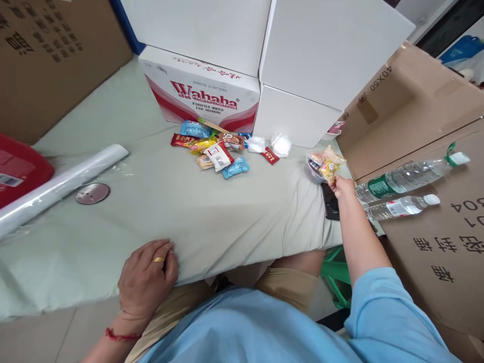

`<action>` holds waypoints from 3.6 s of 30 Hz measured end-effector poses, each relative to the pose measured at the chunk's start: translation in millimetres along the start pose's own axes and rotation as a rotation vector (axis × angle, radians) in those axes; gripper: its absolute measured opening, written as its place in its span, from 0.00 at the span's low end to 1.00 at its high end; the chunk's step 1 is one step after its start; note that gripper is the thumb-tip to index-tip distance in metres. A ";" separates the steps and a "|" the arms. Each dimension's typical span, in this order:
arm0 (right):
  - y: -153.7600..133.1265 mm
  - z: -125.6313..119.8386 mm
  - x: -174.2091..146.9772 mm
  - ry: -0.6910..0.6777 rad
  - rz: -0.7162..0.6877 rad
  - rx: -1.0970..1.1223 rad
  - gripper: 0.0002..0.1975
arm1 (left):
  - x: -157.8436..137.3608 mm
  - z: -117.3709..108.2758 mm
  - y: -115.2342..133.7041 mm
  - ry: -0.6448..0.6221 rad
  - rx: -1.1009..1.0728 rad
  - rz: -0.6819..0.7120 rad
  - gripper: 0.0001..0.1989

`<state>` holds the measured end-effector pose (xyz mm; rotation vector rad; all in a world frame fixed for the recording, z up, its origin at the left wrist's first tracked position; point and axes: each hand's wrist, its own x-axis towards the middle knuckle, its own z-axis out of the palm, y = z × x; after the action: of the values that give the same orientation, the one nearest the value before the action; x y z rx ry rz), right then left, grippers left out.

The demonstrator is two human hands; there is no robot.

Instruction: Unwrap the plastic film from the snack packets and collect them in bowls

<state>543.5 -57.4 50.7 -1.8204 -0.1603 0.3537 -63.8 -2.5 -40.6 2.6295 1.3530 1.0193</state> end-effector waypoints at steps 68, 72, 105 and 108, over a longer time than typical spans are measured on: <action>-0.6 262.8 -95.2 -0.475 -0.731 -0.538 0.12 | -2.7 -3.4 8.8 0.043 0.063 0.028 0.15; 21.6 225.2 -129.6 -0.414 -0.686 -0.405 0.14 | -3.3 -3.0 9.5 0.048 0.021 0.005 0.13; 62.1 41.3 -276.1 -0.759 -0.741 -0.154 0.22 | 66.2 22.3 128.7 -0.691 -1.424 -0.685 0.27; 58.8 47.9 -274.7 -0.867 -0.694 -0.194 0.06 | 64.9 19.8 127.2 -0.709 -1.495 -0.671 0.27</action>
<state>264.4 -109.5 25.9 -1.5610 -1.4206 0.6131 65.9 -29.2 16.4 1.0734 0.6544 0.4843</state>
